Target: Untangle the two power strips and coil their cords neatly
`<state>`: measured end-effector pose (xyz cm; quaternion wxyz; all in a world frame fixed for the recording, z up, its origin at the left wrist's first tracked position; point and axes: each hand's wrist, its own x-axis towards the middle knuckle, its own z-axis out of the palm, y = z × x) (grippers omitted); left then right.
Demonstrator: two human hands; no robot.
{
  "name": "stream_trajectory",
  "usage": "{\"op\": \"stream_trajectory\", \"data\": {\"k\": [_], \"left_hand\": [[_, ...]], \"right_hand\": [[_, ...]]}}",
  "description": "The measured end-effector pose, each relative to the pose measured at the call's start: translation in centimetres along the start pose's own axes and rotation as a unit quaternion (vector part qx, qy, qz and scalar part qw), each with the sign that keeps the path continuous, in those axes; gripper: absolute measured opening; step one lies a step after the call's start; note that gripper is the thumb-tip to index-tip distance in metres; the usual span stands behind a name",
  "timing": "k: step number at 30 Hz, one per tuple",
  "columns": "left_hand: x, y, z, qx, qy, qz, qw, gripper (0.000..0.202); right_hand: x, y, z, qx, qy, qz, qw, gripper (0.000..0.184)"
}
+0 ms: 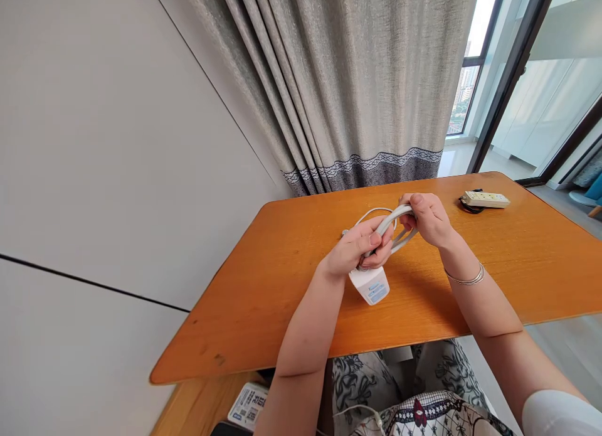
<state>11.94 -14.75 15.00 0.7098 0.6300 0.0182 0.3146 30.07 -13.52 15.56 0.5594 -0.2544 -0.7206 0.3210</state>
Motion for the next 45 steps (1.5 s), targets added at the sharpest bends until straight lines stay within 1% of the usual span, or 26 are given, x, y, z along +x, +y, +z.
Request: {"op": "stream_trajectory", "data": {"k": [3,7,9,12,14,15,18,21,24,26,28,30,33,36,38,39,40,42,44,45], "left_hand": [[0.1,0.0,0.0,0.009,0.008,-0.006,1.000,0.046],[0.2,0.0,0.1,0.007,0.019,-0.004,1.000,0.043],[0.2,-0.1,0.3,-0.010,0.021,0.005,1.000,0.043],[0.0,-0.2,0.4,-0.045,0.034,0.001,0.998,0.046],[-0.1,-0.1,0.3,-0.071,0.056,0.004,0.996,0.049],[-0.2,0.0,0.2,-0.082,0.071,0.014,0.994,0.050],[-0.3,0.6,-0.2,-0.098,0.146,0.070,0.982,0.052],[-0.3,1.6,-0.5,-0.102,0.237,0.125,0.958,0.049],[-0.4,2.4,-0.6,-0.113,0.286,0.173,0.936,0.046],[-0.5,2.9,-0.7,-0.118,0.301,0.208,0.923,0.044],[-0.6,3.2,-0.9,-0.121,0.310,0.236,0.913,0.043],[-0.7,3.4,-1.1,-0.121,0.310,0.251,0.909,0.042],[-0.8,3.5,-1.2,-0.120,0.305,0.261,0.908,0.041],[-0.9,3.7,-1.1,-0.111,0.319,0.280,0.898,0.041],[-0.9,4.0,-1.1,-0.104,0.338,0.295,0.887,0.042],[-1.0,4.2,-1.1,-0.101,0.348,0.304,0.881,0.042],[-1.1,4.4,-1.2,-0.097,0.356,0.313,0.875,0.042],[-1.2,4.7,-1.3,-0.088,0.366,0.329,0.866,0.042],[-1.2,4.9,-1.3,-0.077,0.369,0.338,0.862,0.041],[-1.2,5.0,-1.3,-0.073,0.369,0.341,0.862,0.041]], "right_hand": [[0.0,0.0,-0.2,-0.007,0.001,0.010,1.000,0.071],[0.1,0.1,-0.3,0.013,0.002,0.013,1.000,0.069],[0.0,0.1,-0.2,0.032,-0.006,0.004,0.999,0.067],[0.0,0.2,0.0,0.053,-0.011,-0.031,0.998,0.063],[0.1,0.4,0.2,0.074,0.000,-0.048,0.996,0.058],[0.1,0.6,0.4,0.086,0.006,-0.046,0.995,0.056],[0.3,1.4,1.0,0.112,0.008,-0.002,0.994,0.056],[0.4,2.2,1.9,0.129,-0.026,0.049,0.990,0.056],[0.1,2.6,2.9,0.119,-0.090,0.080,0.985,0.052],[-0.1,2.5,3.6,0.053,-0.147,0.094,0.983,0.045],[-0.3,2.4,4.3,-0.034,-0.199,0.103,0.974,0.037],[-0.4,2.3,4.7,-0.090,-0.233,0.111,0.962,0.034],[-0.4,2.5,5.0,-0.114,-0.251,0.120,0.954,0.038],[-0.4,2.8,4.9,-0.123,-0.261,0.124,0.950,0.040],[-0.5,3.1,4.9,-0.122,-0.260,0.121,0.950,0.040],[-0.5,3.3,5.0,-0.127,-0.250,0.116,0.953,0.041],[-0.5,3.4,5.1,-0.139,-0.231,0.108,0.957,0.042],[-0.5,3.8,5.4,-0.181,-0.175,0.084,0.964,0.045],[-0.5,4.3,5.6,-0.233,-0.118,0.050,0.964,0.044],[-0.5,4.5,5.7,-0.257,-0.099,0.033,0.961,0.043]]}}
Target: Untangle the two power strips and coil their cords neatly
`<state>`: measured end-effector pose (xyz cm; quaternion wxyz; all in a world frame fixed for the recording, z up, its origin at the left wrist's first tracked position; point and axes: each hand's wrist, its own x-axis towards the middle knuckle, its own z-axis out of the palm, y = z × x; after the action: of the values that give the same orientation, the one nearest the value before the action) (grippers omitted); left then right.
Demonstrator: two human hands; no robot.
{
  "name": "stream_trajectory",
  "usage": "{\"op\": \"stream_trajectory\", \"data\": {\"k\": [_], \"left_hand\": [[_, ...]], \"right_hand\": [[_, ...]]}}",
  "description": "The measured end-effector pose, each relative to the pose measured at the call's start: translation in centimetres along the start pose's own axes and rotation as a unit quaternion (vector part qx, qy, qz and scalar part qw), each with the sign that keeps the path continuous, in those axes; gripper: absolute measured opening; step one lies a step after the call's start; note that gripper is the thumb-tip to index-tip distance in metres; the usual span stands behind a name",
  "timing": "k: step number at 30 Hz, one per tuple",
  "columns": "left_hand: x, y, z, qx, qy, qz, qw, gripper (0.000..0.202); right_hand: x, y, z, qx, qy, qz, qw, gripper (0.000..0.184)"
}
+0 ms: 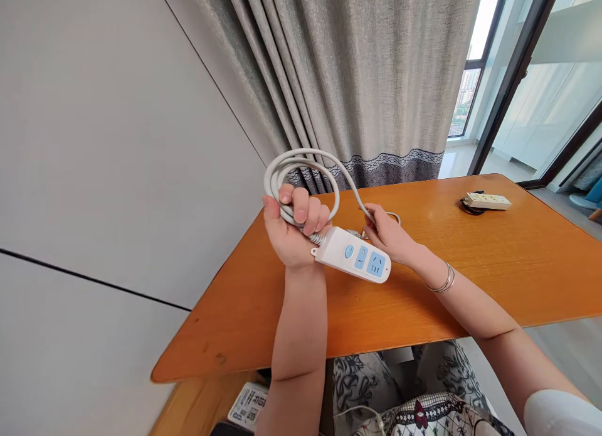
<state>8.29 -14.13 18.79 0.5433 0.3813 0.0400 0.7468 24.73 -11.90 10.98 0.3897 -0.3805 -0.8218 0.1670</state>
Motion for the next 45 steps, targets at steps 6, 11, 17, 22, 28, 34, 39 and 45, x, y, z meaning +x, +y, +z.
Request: {"op": "stream_trajectory", "data": {"k": [6,11,17,22,28,34,39,45], "left_hand": [[-0.1,-0.5,0.3,0.014,0.008,0.005,1.000,0.040],[-0.9,-2.3,-0.2,0.145,-0.070,0.017,0.987,0.038],[-1.6,-4.8,-1.2,0.279,-0.177,0.005,0.944,0.036],[-1.5,-5.3,-1.3,0.274,-0.200,0.001,0.941,0.037],[-1.4,-5.0,-1.1,0.229,-0.160,0.010,0.960,0.041],[-0.5,-3.2,-1.1,0.159,-0.043,-0.015,0.986,0.047],[-0.4,-3.0,-1.2,0.120,-0.045,-0.016,0.992,0.045],[-1.1,-4.5,-1.4,0.205,-0.121,0.009,0.971,0.043]], "right_hand": [[0.1,0.3,-0.5,-0.118,-0.015,-0.041,0.992,0.046],[-0.4,-1.1,-2.1,-0.185,-0.078,-0.039,0.979,0.042],[-1.0,-3.2,-3.8,-0.228,-0.113,-0.005,0.967,0.034],[-1.1,-4.0,-4.3,-0.252,-0.129,0.006,0.959,0.038],[-1.2,-4.3,-4.7,-0.259,-0.116,0.019,0.959,0.037],[-1.0,-4.0,-5.0,-0.298,-0.091,0.084,0.947,0.046],[-1.1,-4.4,-4.6,-0.292,-0.113,0.058,0.948,0.045],[-1.7,-5.3,-4.5,-0.296,-0.126,0.033,0.946,0.039]]}}
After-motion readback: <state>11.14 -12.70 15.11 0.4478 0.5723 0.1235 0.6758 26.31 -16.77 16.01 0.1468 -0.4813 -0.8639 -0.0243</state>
